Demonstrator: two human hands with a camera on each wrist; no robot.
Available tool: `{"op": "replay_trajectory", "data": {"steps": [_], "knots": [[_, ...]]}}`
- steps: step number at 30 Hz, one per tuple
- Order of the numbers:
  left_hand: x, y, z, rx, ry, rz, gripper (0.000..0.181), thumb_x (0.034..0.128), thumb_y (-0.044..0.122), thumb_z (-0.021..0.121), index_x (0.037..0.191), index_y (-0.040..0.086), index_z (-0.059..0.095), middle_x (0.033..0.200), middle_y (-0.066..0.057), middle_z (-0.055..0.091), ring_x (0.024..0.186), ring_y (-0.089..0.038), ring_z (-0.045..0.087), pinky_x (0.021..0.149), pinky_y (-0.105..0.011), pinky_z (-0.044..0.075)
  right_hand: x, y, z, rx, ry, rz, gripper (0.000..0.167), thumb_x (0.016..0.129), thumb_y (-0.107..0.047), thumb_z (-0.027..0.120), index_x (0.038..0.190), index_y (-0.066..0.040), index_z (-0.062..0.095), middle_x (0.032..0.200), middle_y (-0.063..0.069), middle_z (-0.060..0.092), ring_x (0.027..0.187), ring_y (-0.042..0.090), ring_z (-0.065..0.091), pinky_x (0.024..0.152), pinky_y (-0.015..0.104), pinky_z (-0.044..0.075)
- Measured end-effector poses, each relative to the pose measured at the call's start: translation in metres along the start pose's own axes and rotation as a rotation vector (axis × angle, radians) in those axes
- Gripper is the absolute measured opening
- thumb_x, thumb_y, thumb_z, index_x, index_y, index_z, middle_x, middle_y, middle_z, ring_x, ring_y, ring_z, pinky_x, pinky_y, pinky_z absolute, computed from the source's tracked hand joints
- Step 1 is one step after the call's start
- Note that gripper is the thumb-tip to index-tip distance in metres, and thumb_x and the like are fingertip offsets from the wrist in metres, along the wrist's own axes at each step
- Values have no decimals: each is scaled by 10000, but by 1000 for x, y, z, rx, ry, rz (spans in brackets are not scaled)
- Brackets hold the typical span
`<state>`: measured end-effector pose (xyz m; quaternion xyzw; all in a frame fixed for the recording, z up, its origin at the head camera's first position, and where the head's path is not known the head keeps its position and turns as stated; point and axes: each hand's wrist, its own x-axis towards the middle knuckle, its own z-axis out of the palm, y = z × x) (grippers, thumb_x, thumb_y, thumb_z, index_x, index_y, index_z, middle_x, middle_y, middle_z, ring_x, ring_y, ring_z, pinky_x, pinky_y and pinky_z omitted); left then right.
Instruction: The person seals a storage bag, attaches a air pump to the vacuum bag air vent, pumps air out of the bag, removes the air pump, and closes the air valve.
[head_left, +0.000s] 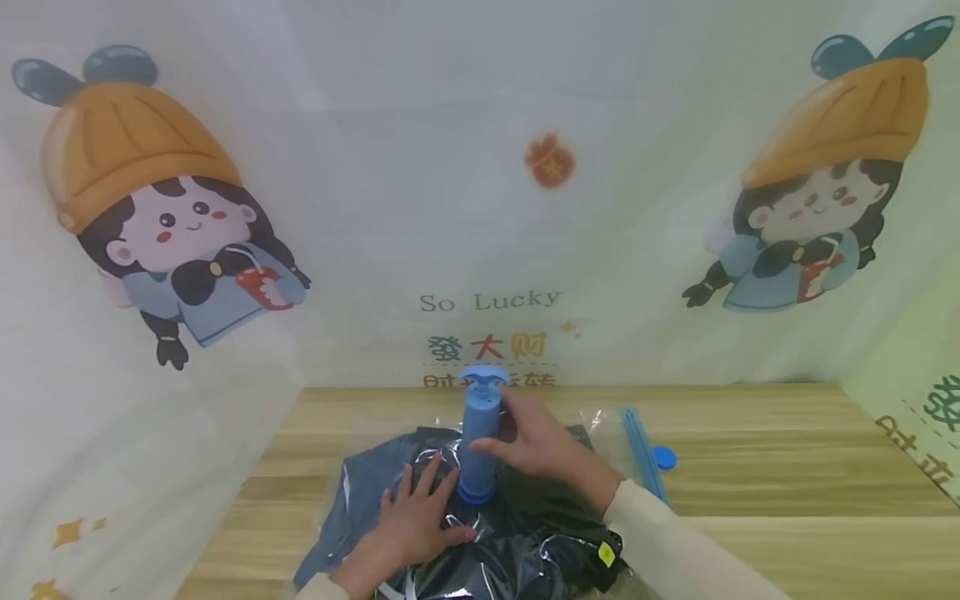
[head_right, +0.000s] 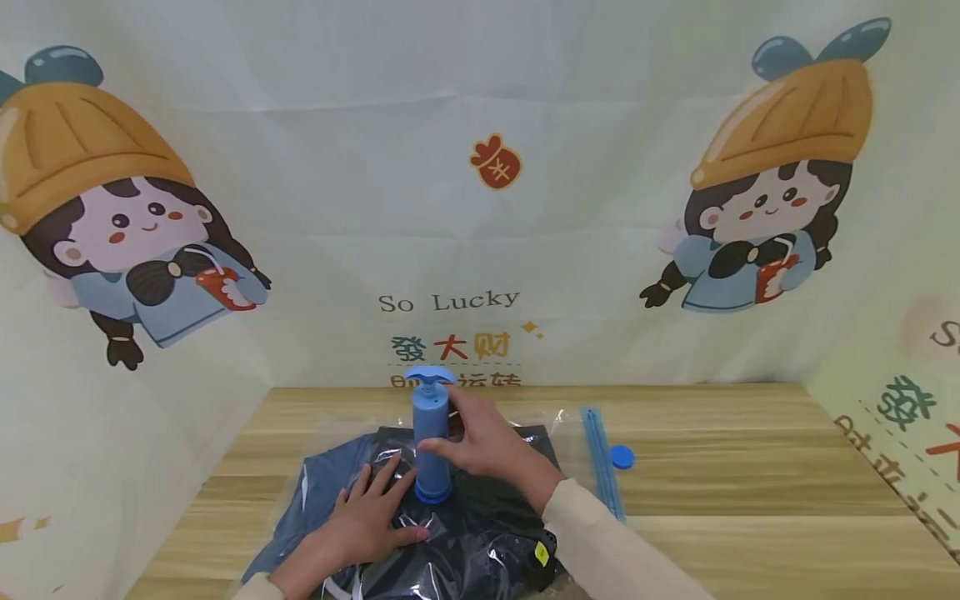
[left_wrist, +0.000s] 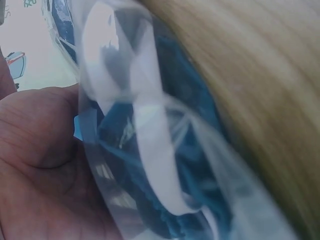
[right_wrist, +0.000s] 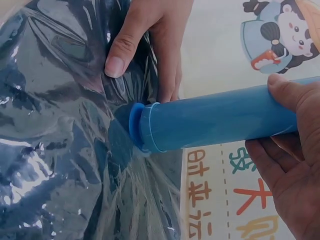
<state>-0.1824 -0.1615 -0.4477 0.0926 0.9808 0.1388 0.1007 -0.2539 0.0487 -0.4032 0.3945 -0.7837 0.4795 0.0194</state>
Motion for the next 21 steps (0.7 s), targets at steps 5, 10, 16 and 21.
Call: {"op": "replay_trajectory", "data": {"steps": [5,10,16,21], "knots": [[-2,-1,-1,4,-5,-1,886,873,596,721,1554,112,425,1643,-198,204,1424,-604,132,1017,-810,196,4,-3,2,-40,-20,-24,690,917,-204,790,1470,-11,425,1290,159,614,1086,321,664,898,463,556],[0,-2,-2,27,-9,-5,878,877,599,715,1550,112,431,1644,-197,204,1426,-600,135,1013,-811,205,4,-1,4,-49,-33,-18,695,934,-242,775,1485,-34,406,1308,149,596,1067,311,671,848,377,578],[1,0,-1,26,-15,-17,891,867,605,722,1551,114,431,1640,-208,207,1426,-601,132,1019,-808,199,-2,4,0,79,1,66,724,926,-172,780,1494,28,377,1284,204,587,1033,367,683,804,316,584],[3,1,-1,27,-32,-23,891,862,600,729,1548,114,435,1639,-211,207,1422,-609,127,1008,-817,195,1,0,3,-8,-25,5,696,927,-214,776,1467,18,404,1249,169,620,1006,307,698,792,310,586]]}}
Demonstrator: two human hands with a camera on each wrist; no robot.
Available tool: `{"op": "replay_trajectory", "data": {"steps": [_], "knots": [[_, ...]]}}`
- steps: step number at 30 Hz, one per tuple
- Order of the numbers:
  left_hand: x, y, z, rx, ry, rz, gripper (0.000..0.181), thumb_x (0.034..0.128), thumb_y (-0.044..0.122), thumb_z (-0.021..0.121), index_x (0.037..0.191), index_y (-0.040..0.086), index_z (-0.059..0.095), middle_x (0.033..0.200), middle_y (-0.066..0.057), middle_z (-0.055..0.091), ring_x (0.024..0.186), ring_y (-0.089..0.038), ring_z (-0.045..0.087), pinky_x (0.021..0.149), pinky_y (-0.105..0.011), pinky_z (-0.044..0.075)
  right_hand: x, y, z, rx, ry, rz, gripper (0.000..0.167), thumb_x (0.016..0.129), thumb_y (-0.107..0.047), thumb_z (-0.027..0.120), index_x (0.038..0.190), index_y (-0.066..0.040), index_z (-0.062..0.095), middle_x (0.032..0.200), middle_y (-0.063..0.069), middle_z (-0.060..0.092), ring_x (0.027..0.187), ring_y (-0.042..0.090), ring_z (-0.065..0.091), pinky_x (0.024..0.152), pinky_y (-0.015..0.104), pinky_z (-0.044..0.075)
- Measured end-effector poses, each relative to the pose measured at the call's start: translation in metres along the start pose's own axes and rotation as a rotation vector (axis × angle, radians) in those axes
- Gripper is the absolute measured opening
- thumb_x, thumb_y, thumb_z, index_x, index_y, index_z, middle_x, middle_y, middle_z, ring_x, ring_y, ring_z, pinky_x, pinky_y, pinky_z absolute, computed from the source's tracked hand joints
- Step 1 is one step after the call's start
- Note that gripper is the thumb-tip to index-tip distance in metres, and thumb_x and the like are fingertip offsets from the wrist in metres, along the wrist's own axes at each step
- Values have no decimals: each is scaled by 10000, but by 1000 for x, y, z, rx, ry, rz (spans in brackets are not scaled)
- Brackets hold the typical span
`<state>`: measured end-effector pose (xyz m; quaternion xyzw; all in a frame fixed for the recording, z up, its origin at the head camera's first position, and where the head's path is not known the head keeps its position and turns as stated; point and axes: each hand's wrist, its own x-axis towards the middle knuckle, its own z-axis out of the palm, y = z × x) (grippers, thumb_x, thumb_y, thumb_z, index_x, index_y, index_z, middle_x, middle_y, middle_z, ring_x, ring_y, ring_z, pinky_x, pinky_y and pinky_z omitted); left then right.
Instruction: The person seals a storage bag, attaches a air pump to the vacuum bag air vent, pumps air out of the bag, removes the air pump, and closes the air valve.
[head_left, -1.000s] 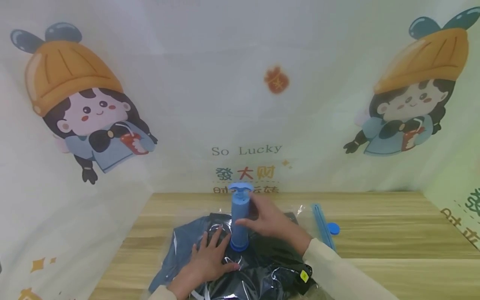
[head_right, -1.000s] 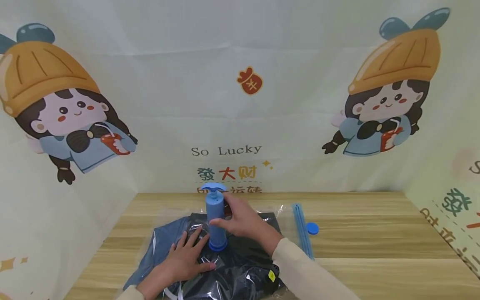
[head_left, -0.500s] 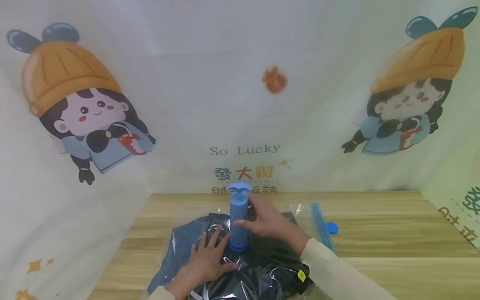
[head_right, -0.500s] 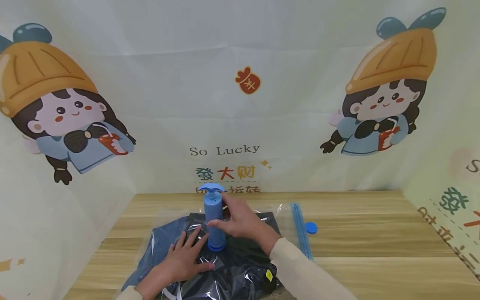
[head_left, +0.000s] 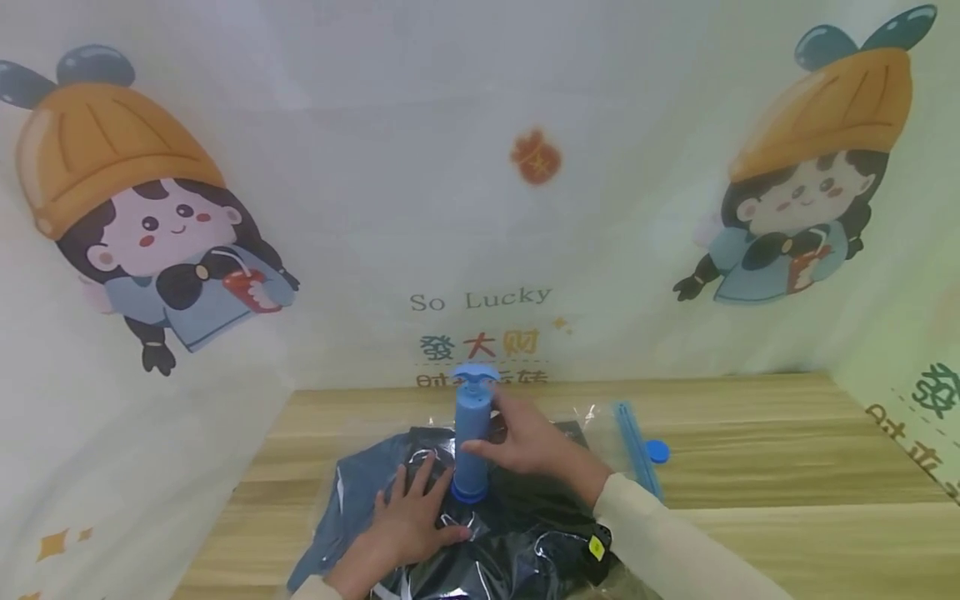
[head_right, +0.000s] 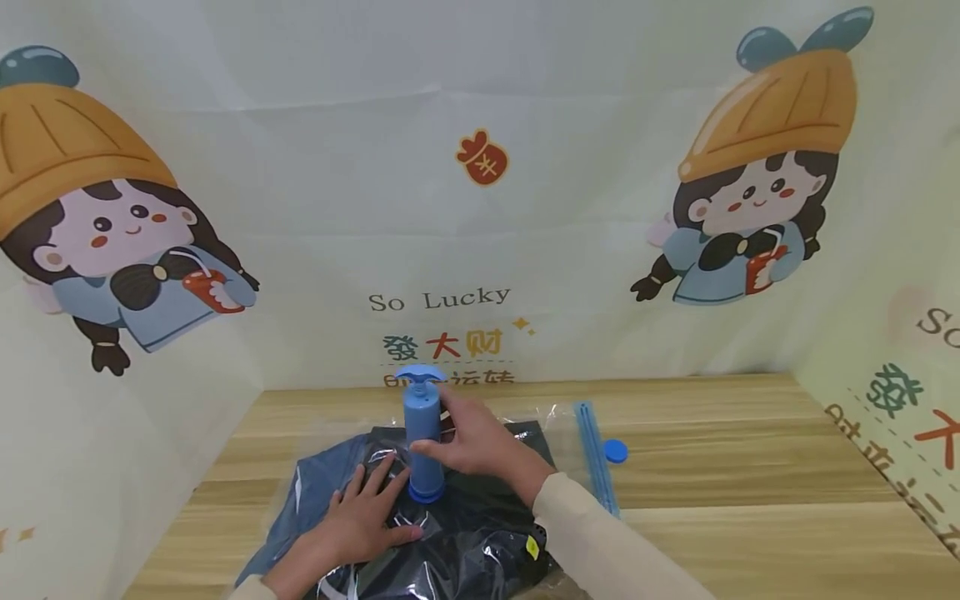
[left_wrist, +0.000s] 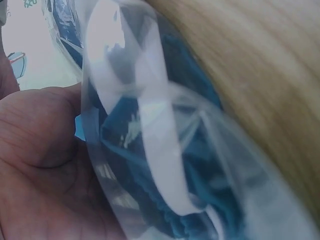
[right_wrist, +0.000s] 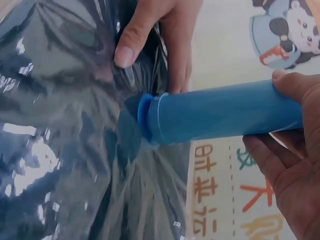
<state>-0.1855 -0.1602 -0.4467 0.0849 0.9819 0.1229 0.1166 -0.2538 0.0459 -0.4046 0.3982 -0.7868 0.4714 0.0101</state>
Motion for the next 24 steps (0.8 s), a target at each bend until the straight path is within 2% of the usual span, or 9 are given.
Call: {"op": "replay_trajectory", "data": {"steps": [4,6,13,17,21,24], "knots": [[-2,-3,0,4,3,14,883,877,605,709,1542,92,439,1646,-204,191,1426,-604,120,1011,-815,196,7,-4,10,-100,-26,-73,693,940,-261,753,1484,-12,402,1269,140,625,1062,268,678,815,290,574],[-3,-4,-1,3,8,25,877,885,601,703,1537,75,444,1647,-202,190,1428,-600,122,1013,-814,197,9,-5,12,-130,-27,-83,710,944,-282,747,1502,-21,394,1285,138,622,1074,267,673,816,273,569],[-5,-2,0,-10,1,20,895,880,606,704,1561,103,411,1649,-206,182,1431,-598,118,1013,-815,195,3,2,10,-110,31,3,766,907,-313,793,1494,-27,393,1198,128,651,927,257,702,764,318,588],[-5,-2,1,-8,8,19,897,878,606,704,1568,117,403,1651,-203,175,1431,-597,115,1013,-815,191,-2,1,13,-144,110,39,795,868,-327,832,1476,-32,414,1173,122,656,870,229,687,724,357,589],[-5,-3,0,-15,5,20,902,879,608,702,1571,115,396,1653,-198,174,1434,-593,109,1016,-814,187,-2,-2,23,-185,193,77,848,825,-358,872,1474,-53,420,1131,86,661,816,165,642,663,318,553],[-5,-3,0,-24,-2,20,902,882,608,700,1571,112,395,1657,-190,167,1436,-593,101,1016,-815,183,1,-5,30,-197,224,98,842,820,-361,876,1470,-72,426,1199,80,650,941,192,656,758,364,562]]}}
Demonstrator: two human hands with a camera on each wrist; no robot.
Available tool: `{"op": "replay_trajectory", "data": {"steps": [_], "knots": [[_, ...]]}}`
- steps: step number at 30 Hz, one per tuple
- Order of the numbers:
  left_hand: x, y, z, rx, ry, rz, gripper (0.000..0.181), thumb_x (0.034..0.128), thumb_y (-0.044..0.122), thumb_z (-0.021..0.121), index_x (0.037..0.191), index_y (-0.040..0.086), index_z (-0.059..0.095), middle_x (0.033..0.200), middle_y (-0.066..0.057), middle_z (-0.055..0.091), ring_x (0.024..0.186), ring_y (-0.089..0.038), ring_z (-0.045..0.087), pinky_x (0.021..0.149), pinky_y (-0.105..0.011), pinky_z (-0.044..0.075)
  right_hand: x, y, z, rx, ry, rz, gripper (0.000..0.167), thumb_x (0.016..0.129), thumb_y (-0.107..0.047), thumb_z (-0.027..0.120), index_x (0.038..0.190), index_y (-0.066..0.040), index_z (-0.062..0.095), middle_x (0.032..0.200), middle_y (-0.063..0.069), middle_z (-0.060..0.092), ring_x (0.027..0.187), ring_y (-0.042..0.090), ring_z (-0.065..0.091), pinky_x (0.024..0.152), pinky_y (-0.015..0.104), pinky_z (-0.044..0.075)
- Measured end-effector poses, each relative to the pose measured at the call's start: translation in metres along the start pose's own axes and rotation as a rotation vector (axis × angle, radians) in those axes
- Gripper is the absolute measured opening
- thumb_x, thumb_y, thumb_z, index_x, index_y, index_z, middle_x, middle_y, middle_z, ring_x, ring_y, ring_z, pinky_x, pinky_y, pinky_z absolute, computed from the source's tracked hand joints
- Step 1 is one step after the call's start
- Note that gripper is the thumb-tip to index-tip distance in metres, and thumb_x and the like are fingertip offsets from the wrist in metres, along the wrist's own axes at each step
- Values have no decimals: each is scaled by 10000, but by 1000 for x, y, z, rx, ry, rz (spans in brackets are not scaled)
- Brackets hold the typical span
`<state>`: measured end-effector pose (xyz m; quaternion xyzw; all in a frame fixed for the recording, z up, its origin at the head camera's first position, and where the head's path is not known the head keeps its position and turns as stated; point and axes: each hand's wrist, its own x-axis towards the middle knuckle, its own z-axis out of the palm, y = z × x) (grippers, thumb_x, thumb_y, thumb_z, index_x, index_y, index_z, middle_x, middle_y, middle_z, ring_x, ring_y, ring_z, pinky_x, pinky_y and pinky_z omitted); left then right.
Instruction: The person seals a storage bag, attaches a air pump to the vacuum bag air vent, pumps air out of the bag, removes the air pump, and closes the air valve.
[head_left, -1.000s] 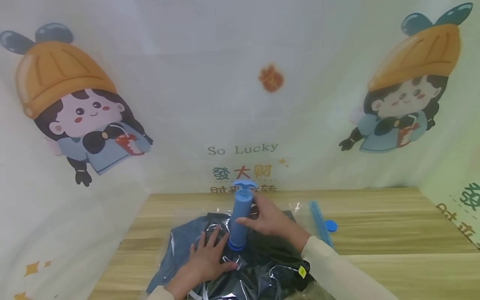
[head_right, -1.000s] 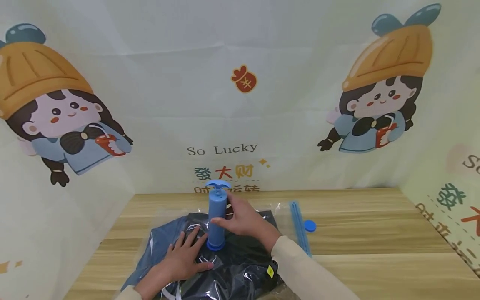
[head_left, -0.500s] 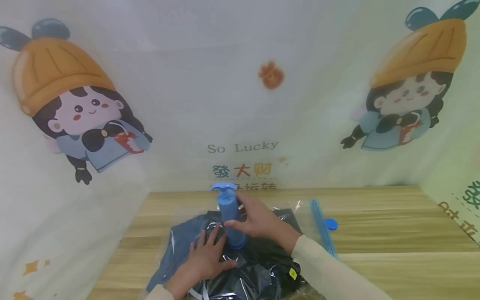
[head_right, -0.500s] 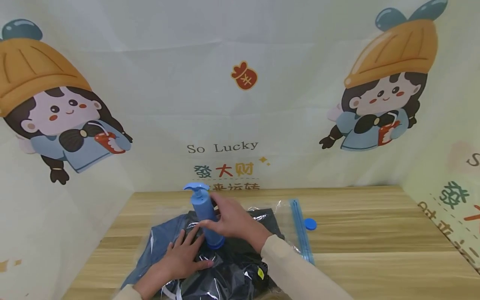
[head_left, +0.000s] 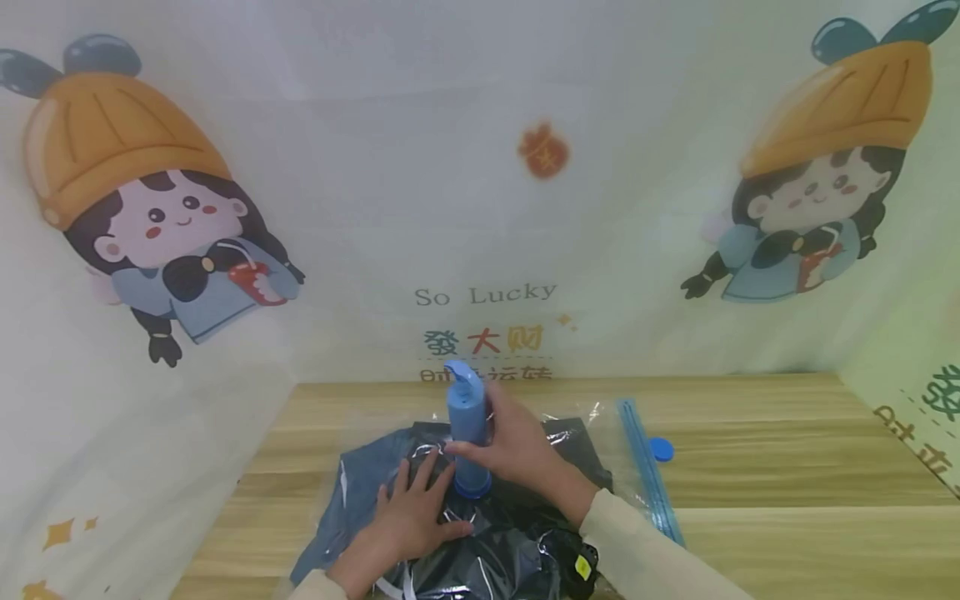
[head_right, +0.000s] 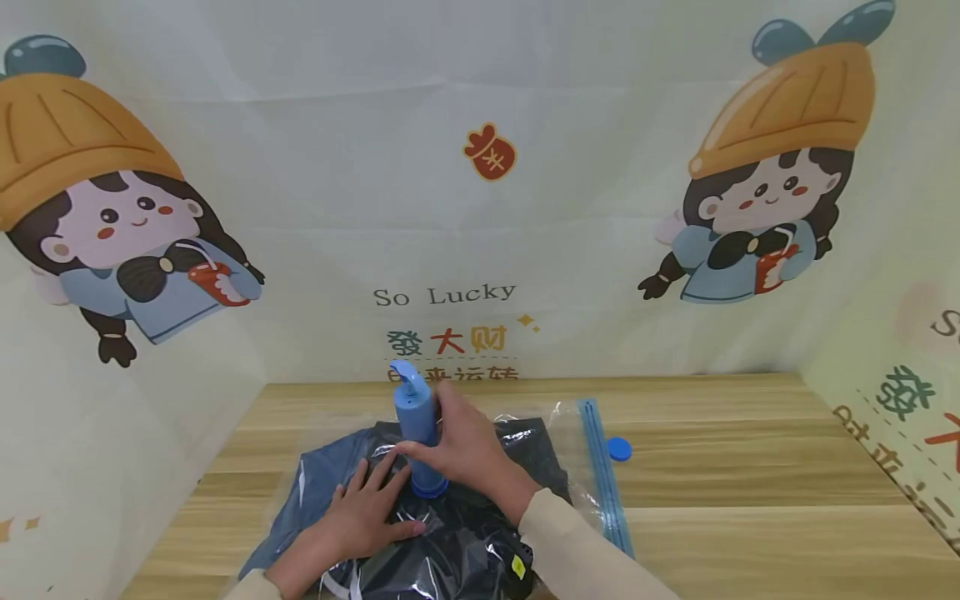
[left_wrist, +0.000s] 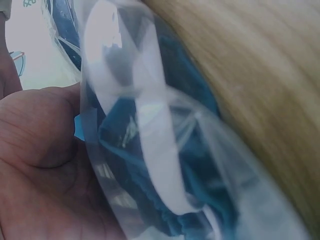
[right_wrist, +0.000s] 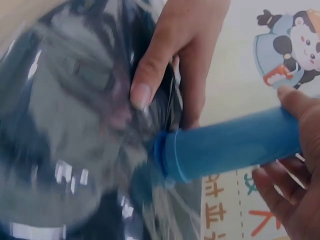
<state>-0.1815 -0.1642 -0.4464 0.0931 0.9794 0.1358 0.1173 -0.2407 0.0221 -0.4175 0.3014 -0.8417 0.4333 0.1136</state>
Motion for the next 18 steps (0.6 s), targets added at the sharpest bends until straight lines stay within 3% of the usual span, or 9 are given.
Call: {"op": "replay_trajectory", "data": {"steps": [4,8,10,13,18], "knots": [[0,-1,0,-3,-6,-1,897,886,611,692,1569,109,399,1665,-172,147,1438,-590,93,1020,-814,175,3,-5,8,9,13,18,777,842,-345,852,1452,-70,457,1316,98,603,1160,274,614,923,501,525],[1,-2,1,-2,-19,-7,896,891,621,678,1571,111,396,1675,-154,116,1446,-580,79,1026,-812,165,8,-6,9,49,-19,36,763,864,-386,823,1459,-66,468,1339,115,564,1193,295,581,942,523,511],[2,-1,0,-5,-23,-9,895,892,620,678,1570,110,396,1674,-155,118,1448,-576,77,1026,-812,164,9,-6,6,127,-59,51,766,886,-376,804,1485,-68,440,1371,124,523,1225,307,560,961,522,504],[3,0,0,-9,-25,-9,893,890,617,683,1571,115,397,1669,-166,133,1448,-576,75,1026,-813,160,12,-6,-5,317,-126,32,735,927,-244,765,1527,-70,377,1434,142,475,1293,329,516,1005,526,473],[4,0,1,8,-12,-12,895,883,629,685,1569,128,403,1660,-182,158,1443,-582,95,1023,-814,170,22,-12,-26,529,-234,-107,665,916,8,655,1509,-14,353,1449,167,508,1365,321,465,1085,489,404]]}}
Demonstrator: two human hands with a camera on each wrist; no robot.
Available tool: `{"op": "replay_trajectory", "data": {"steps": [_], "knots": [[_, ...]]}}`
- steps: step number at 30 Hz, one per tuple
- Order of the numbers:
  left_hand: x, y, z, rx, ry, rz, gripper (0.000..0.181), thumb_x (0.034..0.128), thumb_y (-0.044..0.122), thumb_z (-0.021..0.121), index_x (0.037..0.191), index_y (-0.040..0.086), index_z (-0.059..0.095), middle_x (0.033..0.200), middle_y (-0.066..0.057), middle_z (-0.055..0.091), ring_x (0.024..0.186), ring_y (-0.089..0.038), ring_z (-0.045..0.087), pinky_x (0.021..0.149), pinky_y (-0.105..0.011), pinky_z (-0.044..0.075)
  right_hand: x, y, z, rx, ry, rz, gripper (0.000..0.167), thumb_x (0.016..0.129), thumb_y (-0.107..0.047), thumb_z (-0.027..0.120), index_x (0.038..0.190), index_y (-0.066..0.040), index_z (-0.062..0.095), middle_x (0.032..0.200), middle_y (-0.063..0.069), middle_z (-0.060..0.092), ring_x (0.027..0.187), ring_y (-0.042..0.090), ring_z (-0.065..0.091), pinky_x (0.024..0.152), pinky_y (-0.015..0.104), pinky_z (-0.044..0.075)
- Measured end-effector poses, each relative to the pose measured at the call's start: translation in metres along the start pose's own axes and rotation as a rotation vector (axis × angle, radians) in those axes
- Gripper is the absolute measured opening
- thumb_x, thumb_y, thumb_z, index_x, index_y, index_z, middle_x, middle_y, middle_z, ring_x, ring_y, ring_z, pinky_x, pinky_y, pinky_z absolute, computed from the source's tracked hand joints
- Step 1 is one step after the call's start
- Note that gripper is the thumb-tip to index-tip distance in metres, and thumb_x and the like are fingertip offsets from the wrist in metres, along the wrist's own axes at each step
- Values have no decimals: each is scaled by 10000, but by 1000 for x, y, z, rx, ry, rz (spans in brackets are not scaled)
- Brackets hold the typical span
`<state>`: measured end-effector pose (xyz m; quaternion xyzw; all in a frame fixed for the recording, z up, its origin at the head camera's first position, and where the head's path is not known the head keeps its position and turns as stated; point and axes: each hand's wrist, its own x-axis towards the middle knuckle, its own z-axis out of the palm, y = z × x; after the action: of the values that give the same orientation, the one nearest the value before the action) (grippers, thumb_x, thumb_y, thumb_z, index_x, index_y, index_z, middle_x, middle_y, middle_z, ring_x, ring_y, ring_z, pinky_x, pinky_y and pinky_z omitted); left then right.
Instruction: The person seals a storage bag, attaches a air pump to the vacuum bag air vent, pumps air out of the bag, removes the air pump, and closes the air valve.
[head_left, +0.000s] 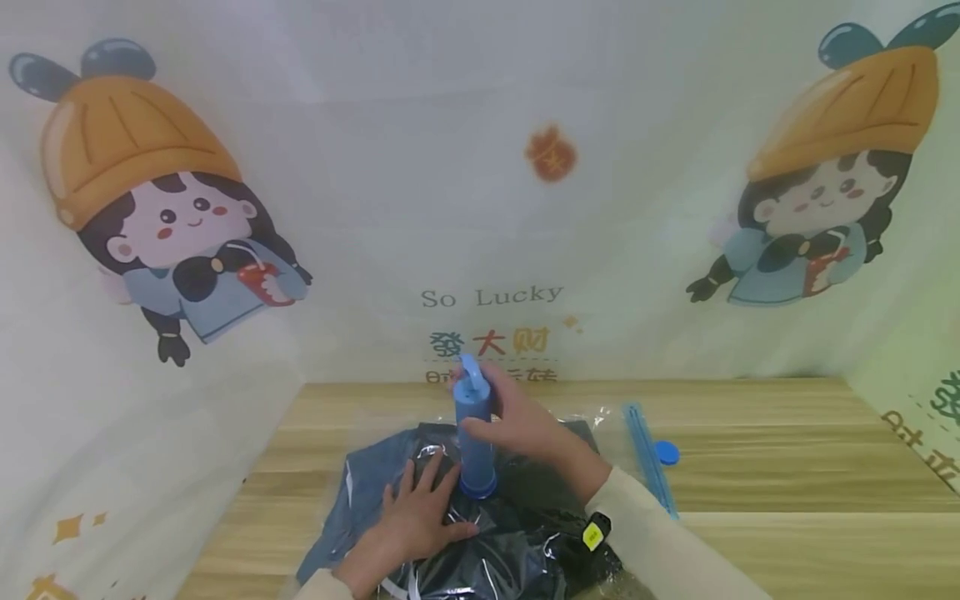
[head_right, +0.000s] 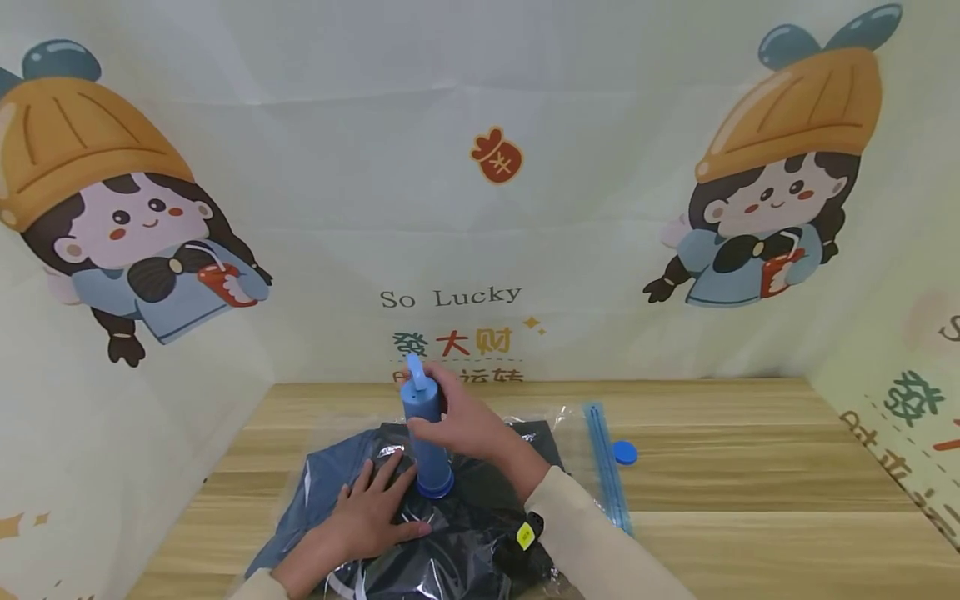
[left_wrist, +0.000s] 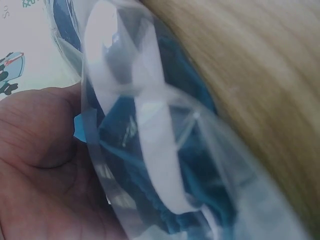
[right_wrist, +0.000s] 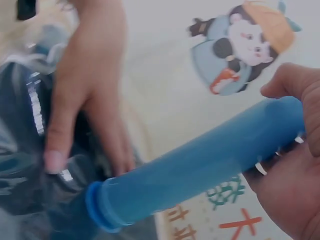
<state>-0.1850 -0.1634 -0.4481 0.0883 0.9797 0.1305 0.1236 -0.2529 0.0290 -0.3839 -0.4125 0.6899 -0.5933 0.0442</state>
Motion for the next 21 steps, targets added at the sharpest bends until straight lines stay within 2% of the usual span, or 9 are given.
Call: {"op": "replay_trajectory", "data": {"steps": [4,9,13,17,21], "knots": [[0,0,0,4,4,-2,895,881,633,686,1564,125,412,1655,-189,173,1440,-586,105,1020,-811,186,3,-8,-9,20,-70,-76,596,895,97,619,1449,69,402,1399,200,544,1352,355,476,1087,441,410],[1,-1,0,1,-11,-12,894,880,630,689,1562,121,414,1655,-187,176,1442,-583,102,1023,-806,191,1,-10,-9,-87,-75,-53,539,917,70,684,1414,50,479,1374,170,564,1287,290,545,1057,384,443],[1,-2,0,4,-12,-15,895,878,630,690,1560,119,418,1656,-183,176,1444,-581,101,1024,-806,188,0,-12,-5,-186,-17,12,546,893,-36,780,1383,1,540,1287,102,619,1182,222,613,1011,385,485],[0,-1,0,6,-12,-16,893,881,629,688,1563,122,413,1657,-179,174,1446,-577,99,1025,-805,188,1,-10,1,-288,88,62,614,831,-180,872,1344,-21,574,1175,46,656,1047,208,656,896,408,549],[1,-1,0,-2,-19,-13,885,888,624,683,1568,130,406,1661,-172,166,1449,-573,94,1027,-804,187,4,-5,8,-344,214,103,771,762,-323,924,1380,-48,556,1223,40,653,1061,208,645,877,419,548]]}}
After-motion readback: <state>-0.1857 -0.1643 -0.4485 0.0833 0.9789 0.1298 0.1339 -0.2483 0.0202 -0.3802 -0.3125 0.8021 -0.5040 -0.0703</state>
